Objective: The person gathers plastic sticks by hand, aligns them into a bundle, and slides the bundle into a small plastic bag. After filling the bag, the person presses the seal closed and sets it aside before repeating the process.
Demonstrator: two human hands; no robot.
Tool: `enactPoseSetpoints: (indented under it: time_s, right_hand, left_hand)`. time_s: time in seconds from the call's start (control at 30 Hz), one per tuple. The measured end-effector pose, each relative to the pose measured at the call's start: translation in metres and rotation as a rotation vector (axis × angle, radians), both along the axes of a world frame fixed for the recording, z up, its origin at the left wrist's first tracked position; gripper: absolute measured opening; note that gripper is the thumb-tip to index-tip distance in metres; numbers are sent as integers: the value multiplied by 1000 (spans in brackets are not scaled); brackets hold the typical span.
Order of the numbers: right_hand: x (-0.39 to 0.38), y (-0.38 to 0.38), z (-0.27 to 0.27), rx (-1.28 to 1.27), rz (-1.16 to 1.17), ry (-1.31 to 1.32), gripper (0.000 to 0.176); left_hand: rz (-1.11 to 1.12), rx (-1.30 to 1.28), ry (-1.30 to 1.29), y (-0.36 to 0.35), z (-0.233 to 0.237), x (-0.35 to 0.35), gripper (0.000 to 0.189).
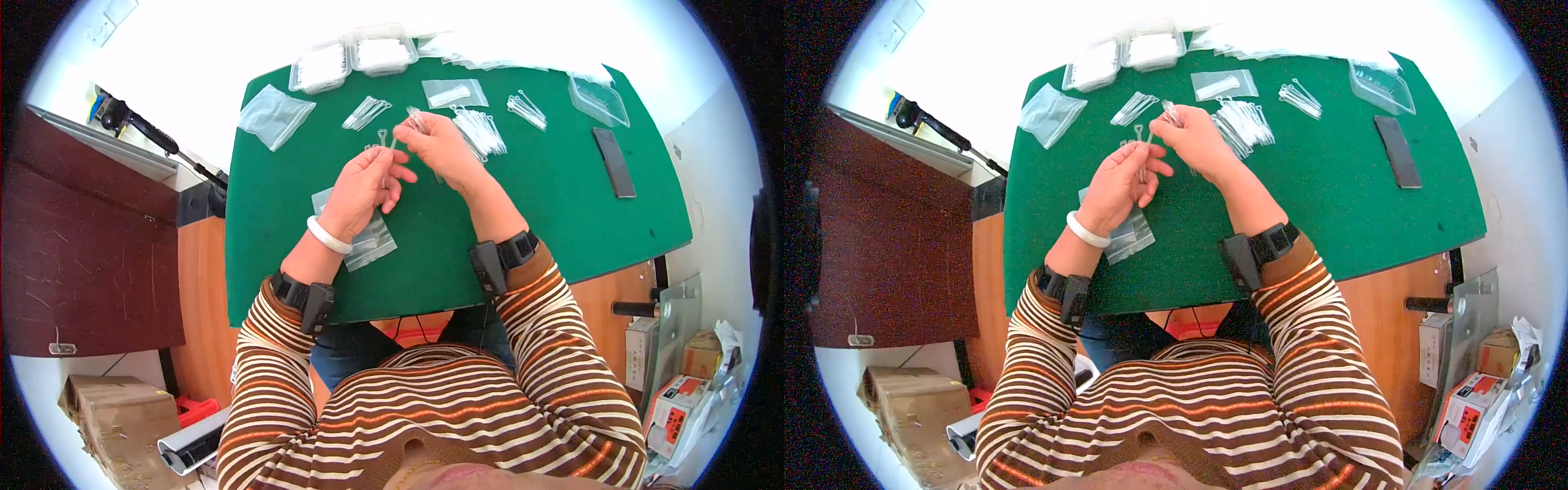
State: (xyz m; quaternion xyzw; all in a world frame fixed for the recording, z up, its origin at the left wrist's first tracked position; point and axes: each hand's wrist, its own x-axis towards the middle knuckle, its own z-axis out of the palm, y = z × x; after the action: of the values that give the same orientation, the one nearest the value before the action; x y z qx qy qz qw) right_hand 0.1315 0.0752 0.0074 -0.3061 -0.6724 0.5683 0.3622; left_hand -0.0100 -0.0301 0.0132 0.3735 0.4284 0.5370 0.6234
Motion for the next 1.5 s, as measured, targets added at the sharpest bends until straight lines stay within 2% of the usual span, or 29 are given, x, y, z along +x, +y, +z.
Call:
enactPoseSetpoints:
  time_s: [0.03,0.13,0.17,0.27,0.37,0.47,0.57,0.63,0.7,0.77,0.83,0.87,0.93,1.03,1.1,1.13,1.27,1.37,1.4,1.43,1.5]
  right_hand:
    - [4,3,3,6,-6,5,23]
    - [18,11,20,-119,-259,115,22]
    - [25,20,24,-107,-262,127,22]
    - [54,40,24,-450,-264,537,22]
    - [58,41,26,-531,-279,626,21]
    - [58,40,30,-566,-263,689,21]
    - [62,43,30,-553,-234,711,20]
    - [60,45,27,-523,-228,650,20]
    - [57,42,27,-509,-222,624,20]
    - [51,29,32,-430,-183,456,22]
    - [36,19,29,-371,-105,375,22]
    - [26,20,15,-249,-102,302,24]
    - [8,8,15,-58,-97,184,27]
    - [-7,8,4,162,-163,92,29]
    - [-6,12,-4,192,-141,103,29]
    - [-5,12,-6,192,-153,100,30]
    - [-8,-1,3,139,-23,107,32]
    - [-2,-16,19,136,89,32,33]
    - [-5,-17,23,131,135,-5,34]
    - [-13,-15,24,136,145,-12,34]
    - [-19,-13,23,305,208,-2,34]
  left_hand:
    - [26,-9,11,0,0,0,26]
    - [69,-31,-6,-2,-6,-5,26]
    - [86,-48,-47,1,-7,-7,25]
    - [91,-124,-137,11,-6,4,25]
    - [92,-221,-229,29,3,20,27]
    - [96,-323,-284,51,14,40,36]
    - [124,-323,-169,51,36,63,36]
    - [135,-328,-110,48,37,69,37]
    - [164,-226,59,39,36,62,35]
    - [186,-172,149,33,30,61,34]
    - [41,-43,50,34,14,52,34]
    - [-3,38,14,32,16,41,35]
    - [-22,2,-4,24,25,42,39]
    - [152,15,-2,15,13,37,39]
    - [101,-2,-178,13,4,31,44]
    - [110,15,-183,12,5,29,44]
    - [67,-7,-16,5,7,29,49]
    - [90,452,94,8,-3,39,51]
    - [105,460,92,13,-8,34,51]
    - [178,514,249,19,-16,27,51]
    - [290,589,539,24,-33,30,52]
